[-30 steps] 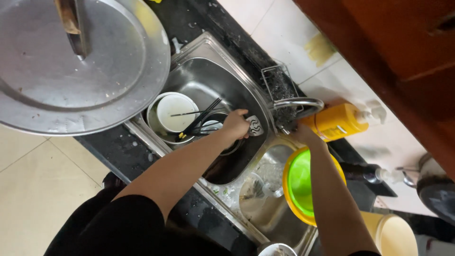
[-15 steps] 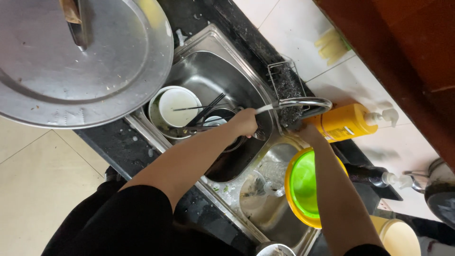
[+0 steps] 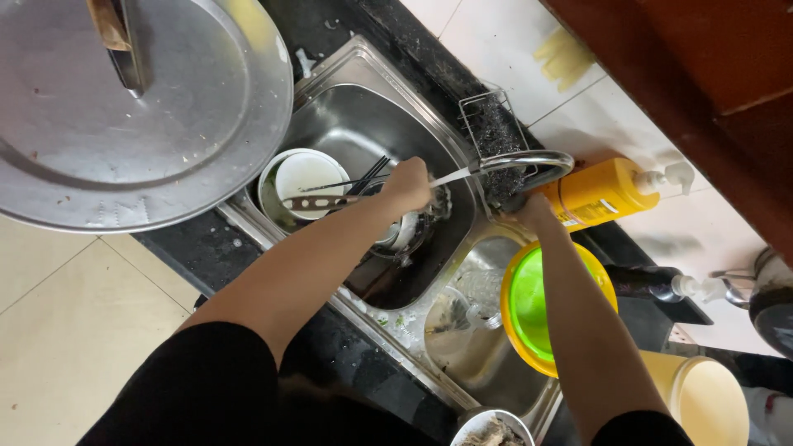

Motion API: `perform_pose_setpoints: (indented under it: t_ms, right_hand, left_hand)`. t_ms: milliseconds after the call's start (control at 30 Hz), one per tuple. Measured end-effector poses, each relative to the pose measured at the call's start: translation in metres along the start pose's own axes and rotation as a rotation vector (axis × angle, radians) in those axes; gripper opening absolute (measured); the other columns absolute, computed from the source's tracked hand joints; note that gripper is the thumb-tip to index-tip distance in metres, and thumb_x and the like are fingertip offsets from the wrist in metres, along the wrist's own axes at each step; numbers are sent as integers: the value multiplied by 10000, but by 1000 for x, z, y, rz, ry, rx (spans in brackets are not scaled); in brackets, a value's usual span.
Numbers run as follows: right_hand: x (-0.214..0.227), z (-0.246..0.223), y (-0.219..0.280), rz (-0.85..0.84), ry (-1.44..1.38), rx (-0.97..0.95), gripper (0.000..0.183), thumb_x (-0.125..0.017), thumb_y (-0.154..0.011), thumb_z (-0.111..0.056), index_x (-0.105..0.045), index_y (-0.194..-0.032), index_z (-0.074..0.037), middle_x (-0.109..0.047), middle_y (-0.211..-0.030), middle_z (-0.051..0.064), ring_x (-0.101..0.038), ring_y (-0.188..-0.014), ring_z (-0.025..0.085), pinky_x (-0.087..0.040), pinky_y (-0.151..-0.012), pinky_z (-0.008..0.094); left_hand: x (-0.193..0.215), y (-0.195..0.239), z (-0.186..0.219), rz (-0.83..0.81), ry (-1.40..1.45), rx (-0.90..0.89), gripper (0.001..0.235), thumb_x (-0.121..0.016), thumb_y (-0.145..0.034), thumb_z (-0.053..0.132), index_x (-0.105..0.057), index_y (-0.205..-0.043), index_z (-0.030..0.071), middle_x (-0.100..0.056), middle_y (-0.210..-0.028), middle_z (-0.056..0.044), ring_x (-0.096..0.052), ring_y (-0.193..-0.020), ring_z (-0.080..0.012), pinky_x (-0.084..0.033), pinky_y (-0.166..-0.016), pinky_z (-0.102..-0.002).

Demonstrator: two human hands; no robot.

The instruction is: Washing kitchenware in a sink and cooking food in a pan on a gas stove.

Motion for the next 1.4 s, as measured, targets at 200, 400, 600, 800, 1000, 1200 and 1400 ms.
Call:
perform_pose_setpoints:
  t_ms: [200,400,600,800,1000,1200,1400]
  right_hand:
    - [-1,32,-8,-19,232,-137,609,-818,-753,-439,-712,-1179,-16,-737,-1151,184,-711,-1071,326,-581,-895,402]
    - [-33,31,-10,-238,873,339,319,-586,-933,-381,-783,-1040,-154,-753,-1028,127,-715,-997,337,-560,-876,411]
    - [-47,84,-40,-281,744,198,288,-630,-887,-324,-784,-1058,-149,-768,-1027,130,-744,-957,330,-586,-846,419]
    - [-40,24,-6,-282,775,276,288,-603,-981,-361,-749,-1171,-202,-767,-1049,129,-736,-977,321,-578,-865,438]
    - [-6,-70,89,476,294,-294,638,-757,-742,-427,-637,-1127,68,-698,-1058,300,-681,-968,492,-552,-806,577]
    - [-80,-294,175,108,-793,-158,471,-531,-1100,-420,-675,-1077,28,-675,-906,187,-688,-798,347,-523,-678,448]
    - [-25,-349,203,97,-970,158,241,-547,-922,-96,-680,-1105,-13,-674,-816,74,-590,-667,238,-449,-563,354]
  left_hand:
    - [-10,-47,-53,160,-60,-82,191,-796,-761,52,-801,-945,4,-741,-960,-220,-736,-936,-363,-576,-852,-416]
    - [27,-16,-48,304,51,-181,409,-850,-553,1,-806,-959,-11,-699,-947,-240,-709,-820,-388,-575,-626,-452]
    - [11,-8,-84,68,500,27,293,-744,-754,-41,-792,-1037,16,-730,-720,-104,-705,-603,-176,-570,-517,-306]
    - [21,12,-85,56,643,113,299,-677,-836,-36,-757,-1116,30,-749,-824,-97,-732,-662,-167,-577,-523,-299]
    - [33,13,-91,227,820,186,227,-590,-870,-65,-719,-1051,-22,-737,-897,-120,-732,-685,-204,-543,-470,-338]
    - [23,21,-114,351,991,349,153,-593,-917,-24,-653,-1052,-63,-724,-907,-171,-755,-691,-255,-508,-434,-370]
    - [41,61,-166,250,1064,347,323,-684,-949,209,-616,-1135,-46,-669,-1028,-189,-727,-885,-320,-562,-523,-411]
Point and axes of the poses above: each hand's wrist, its own y-axis away from the middle knuckle, its own x-axis out of the back of the hand, z = x × y, the point moved 9 cm from there along -y, towards the middle knuckle
